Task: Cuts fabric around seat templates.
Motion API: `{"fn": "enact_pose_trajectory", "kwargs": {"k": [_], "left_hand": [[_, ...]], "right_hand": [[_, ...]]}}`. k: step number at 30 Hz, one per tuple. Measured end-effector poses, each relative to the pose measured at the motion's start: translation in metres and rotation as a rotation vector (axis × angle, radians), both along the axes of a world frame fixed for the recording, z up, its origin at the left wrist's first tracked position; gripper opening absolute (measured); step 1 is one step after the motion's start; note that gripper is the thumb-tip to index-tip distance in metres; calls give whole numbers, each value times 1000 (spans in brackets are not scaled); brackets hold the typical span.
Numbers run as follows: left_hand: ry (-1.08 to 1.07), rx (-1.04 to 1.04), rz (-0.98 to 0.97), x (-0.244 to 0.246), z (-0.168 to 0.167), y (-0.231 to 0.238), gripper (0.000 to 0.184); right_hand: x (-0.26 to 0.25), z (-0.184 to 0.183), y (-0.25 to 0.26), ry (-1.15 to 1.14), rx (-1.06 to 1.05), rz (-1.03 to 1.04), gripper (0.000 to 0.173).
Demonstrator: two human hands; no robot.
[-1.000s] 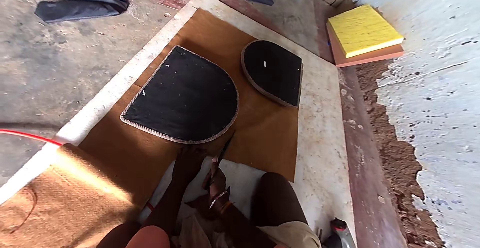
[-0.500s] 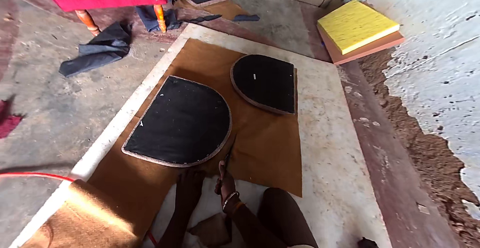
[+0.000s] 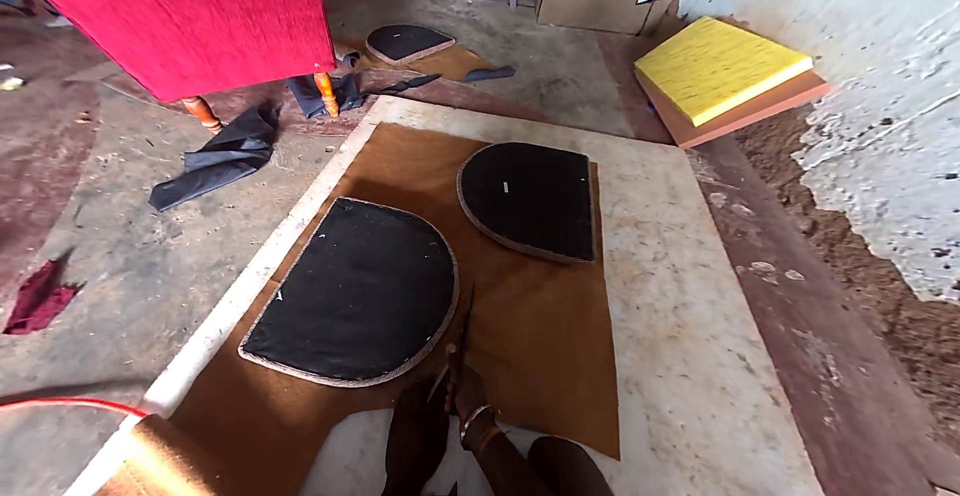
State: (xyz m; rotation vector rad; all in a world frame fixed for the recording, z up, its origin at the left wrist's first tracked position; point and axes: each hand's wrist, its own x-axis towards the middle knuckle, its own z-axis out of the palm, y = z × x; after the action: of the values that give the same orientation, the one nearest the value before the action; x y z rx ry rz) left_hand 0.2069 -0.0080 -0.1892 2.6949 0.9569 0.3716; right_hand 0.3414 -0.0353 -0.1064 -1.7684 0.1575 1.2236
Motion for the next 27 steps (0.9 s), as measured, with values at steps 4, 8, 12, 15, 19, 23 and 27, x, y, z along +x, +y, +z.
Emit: {"fn": "enact_pose_trajectory", "kwargs": {"k": [4,8,12,15,19,23,27], "left_hand": [[10,32,-8,0,4,-1,38],[12,64,-6,1,4,-2,37],[53,47,-11,0,4,-3,39],[58,48,-16,-1,4,-3,39],[76,27,-19,-1,7,-3,37],[104,10,-22,-1,7,-5,36],[138,-23,-27,-1,16,-3,36]], "right_hand": [[16,-3,-11,-25,35,41,53],[46,-4,-14,-26,67,128,58],[86,-6,1,-4,24,148,56],[101,-3,-6,-18,-3,214,49],[130,-2,-13,-24,5,334,49],[167,0,9,-1,-22,353,51],[183,-3,14,-50,-33,402,45]]}}
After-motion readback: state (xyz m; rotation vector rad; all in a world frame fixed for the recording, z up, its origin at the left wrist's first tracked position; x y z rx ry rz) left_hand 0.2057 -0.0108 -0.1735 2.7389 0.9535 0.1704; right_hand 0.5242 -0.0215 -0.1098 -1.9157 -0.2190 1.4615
